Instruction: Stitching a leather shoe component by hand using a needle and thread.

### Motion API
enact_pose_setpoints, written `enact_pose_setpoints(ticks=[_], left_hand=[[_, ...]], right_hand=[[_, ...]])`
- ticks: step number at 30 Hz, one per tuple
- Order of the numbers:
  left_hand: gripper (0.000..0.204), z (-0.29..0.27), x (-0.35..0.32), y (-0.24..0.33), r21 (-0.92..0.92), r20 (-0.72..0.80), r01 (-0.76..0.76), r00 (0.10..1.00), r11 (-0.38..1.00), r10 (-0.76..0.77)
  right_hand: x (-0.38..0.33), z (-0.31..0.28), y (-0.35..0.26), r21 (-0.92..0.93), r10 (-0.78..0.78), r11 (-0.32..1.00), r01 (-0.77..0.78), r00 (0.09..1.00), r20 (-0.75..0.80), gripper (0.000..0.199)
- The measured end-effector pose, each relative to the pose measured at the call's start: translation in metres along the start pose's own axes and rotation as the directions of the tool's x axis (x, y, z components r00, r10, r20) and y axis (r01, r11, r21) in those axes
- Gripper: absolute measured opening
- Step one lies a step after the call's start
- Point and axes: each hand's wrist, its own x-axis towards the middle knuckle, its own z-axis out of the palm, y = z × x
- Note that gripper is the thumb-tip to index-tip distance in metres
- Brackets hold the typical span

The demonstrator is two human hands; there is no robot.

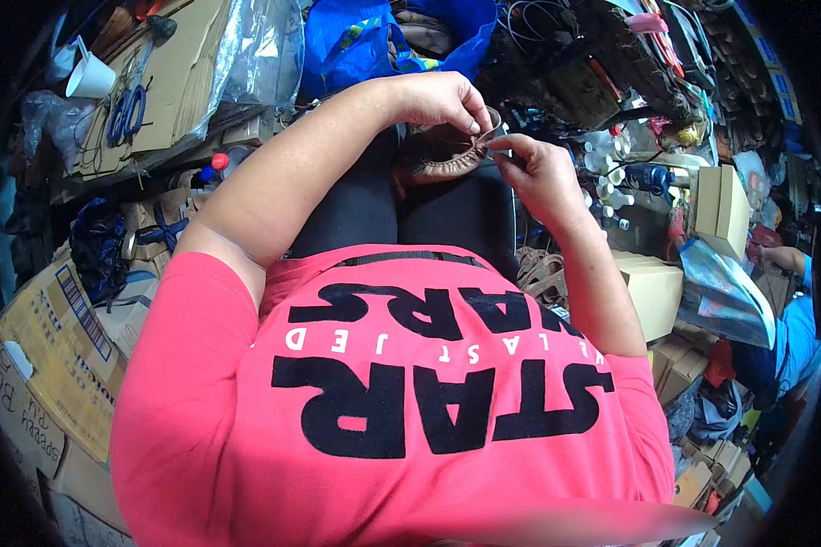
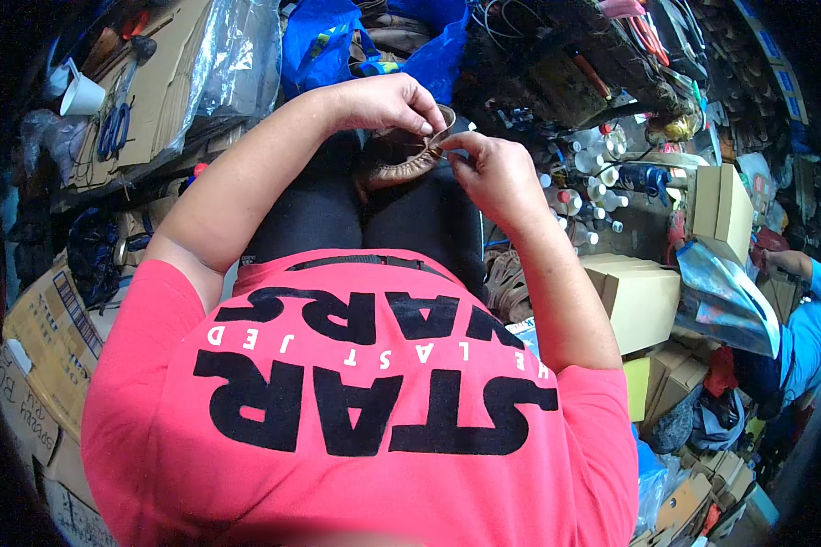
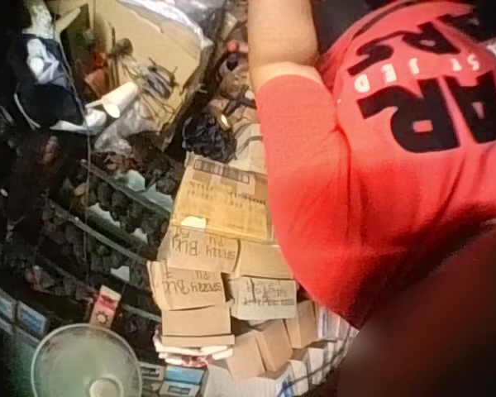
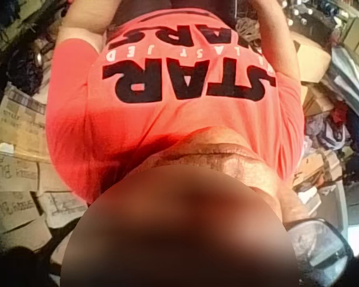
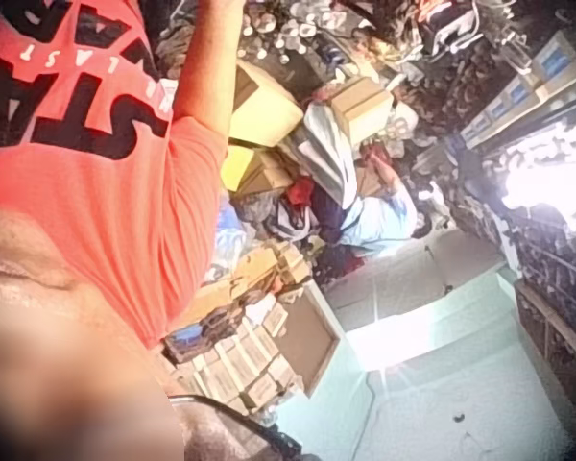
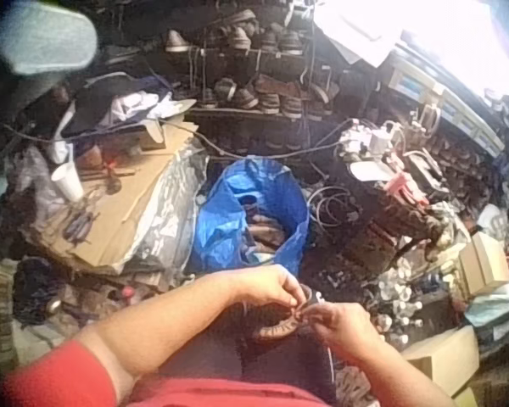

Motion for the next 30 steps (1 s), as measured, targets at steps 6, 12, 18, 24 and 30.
enact_pose_setpoints(ticks=[6,12,18,24,30], left_hand=[[0.015,0.003,0.009,-0.001,0.121,-0.005,-0.060,0.998,0.991,0.061],[0.025,0.000,-0.002,0.006,0.070,0.149,-0.057,0.988,0.996,0.046],[0.025,0.000,-0.001,-0.002,0.013,0.144,-0.077,0.987,0.997,0.075],[0.024,0.001,-0.001,-0.008,0.082,0.028,-0.102,0.995,0.991,0.100],[0.018,0.016,-0.008,-0.005,0.235,-0.144,-0.127,0.976,0.964,0.164]], right_hand=[[0.010,0.016,0.040,0.500,0.036,0.864,-0.061,0.998,0.061,0.017],[0.015,0.012,0.064,0.632,-0.051,0.761,-0.146,0.958,0.283,0.018],[0.022,0.018,0.073,0.732,-0.074,0.651,-0.204,0.942,0.328,0.017],[0.018,0.022,0.061,0.713,-0.033,0.671,-0.203,0.953,0.303,0.015],[0.014,0.023,0.072,0.762,-0.040,0.611,-0.214,0.953,0.300,0.017]])
